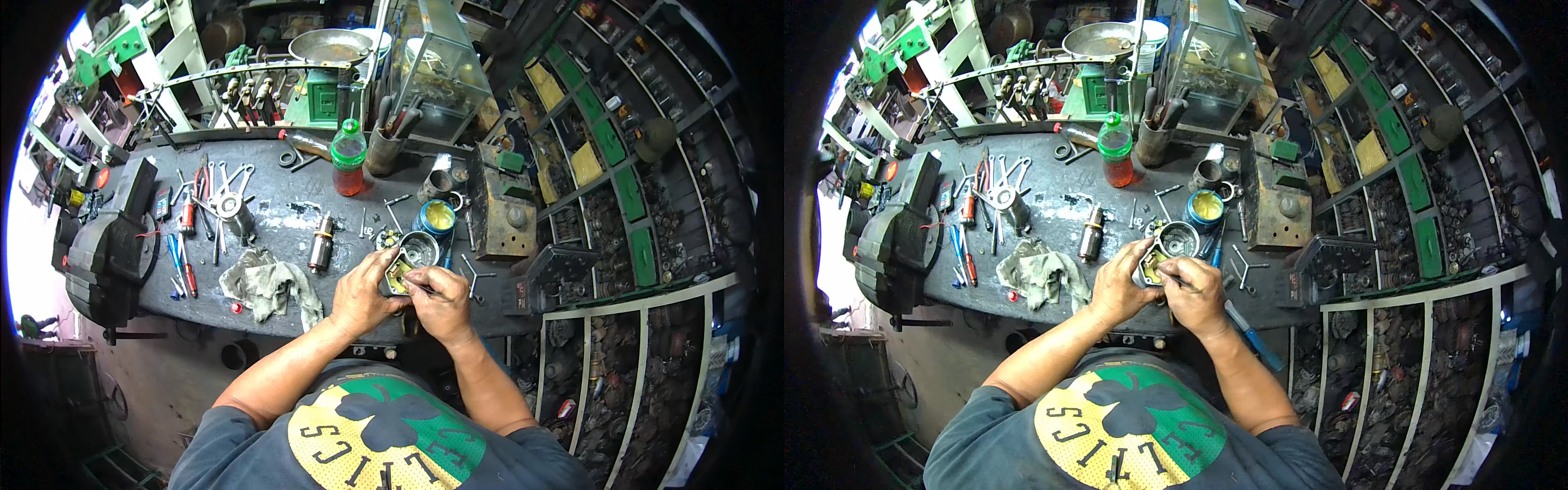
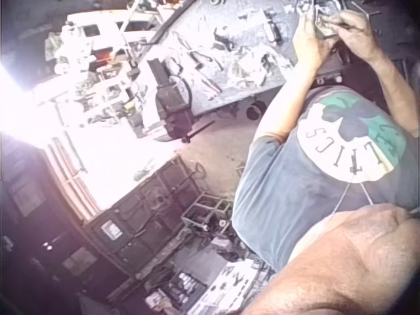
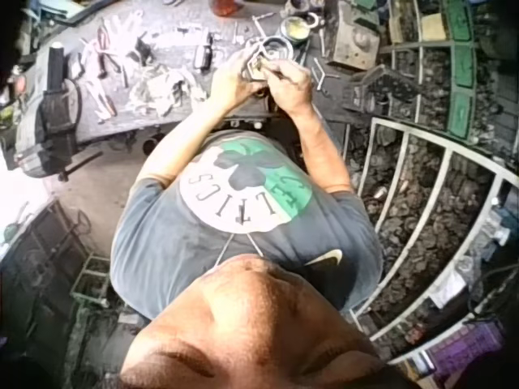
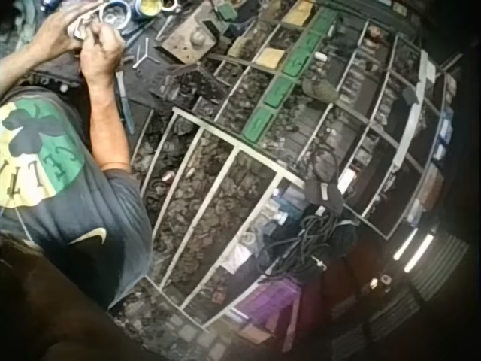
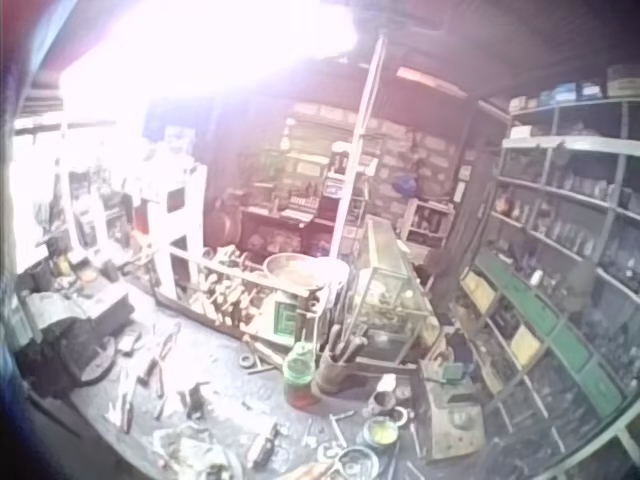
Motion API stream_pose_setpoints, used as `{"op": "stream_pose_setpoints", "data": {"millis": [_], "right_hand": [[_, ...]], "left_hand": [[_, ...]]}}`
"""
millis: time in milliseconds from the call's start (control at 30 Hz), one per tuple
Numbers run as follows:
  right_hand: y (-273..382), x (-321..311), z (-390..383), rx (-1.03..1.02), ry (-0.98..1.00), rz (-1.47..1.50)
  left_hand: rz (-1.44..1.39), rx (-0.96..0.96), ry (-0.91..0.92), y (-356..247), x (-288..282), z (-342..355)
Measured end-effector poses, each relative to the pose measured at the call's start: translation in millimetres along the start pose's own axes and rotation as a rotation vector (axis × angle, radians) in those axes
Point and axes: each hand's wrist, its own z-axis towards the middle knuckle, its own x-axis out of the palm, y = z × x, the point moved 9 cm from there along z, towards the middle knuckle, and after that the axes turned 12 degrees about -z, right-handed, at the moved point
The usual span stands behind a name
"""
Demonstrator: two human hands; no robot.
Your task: The person disassembles a small mechanical part on a workbench, cleans components with a rag, applies grease, and reassembles the part using various hand tools. The person briefly walks to a bench grinder to clean a small component before returning to the workbench to continue assembly.
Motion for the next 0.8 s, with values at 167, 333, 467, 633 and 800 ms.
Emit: {"op": "stream_pose_setpoints", "data": {"millis": [167, 333, 467, 633, 800], "right_hand": [[4.6, 1.1, -3.7, -0.051, -0.160, 0.048], [-13.4, 2.7, -3.0, 0.096, 0.028, 0.138], [4.1, -2.8, 1.4, -0.004, -0.023, 0.084], [-0.5, -1.4, -3.6, 0.003, -0.119, 0.108], [-8.8, 0.6, -1.3, 0.118, 0.017, 0.225]], "left_hand": [[0.007, 0.014, -0.009, -0.3, -6.1, 4.2], [0.024, 0.044, -0.018, -4.5, 0.3, 2.7], [0.018, 0.038, -0.026, -0.7, -0.2, 1.4], [0.045, 0.056, -0.027, -5.8, 1.7, 0.0], [0.031, 0.033, -0.012, -2.8, 0.8, 1.2]]}}
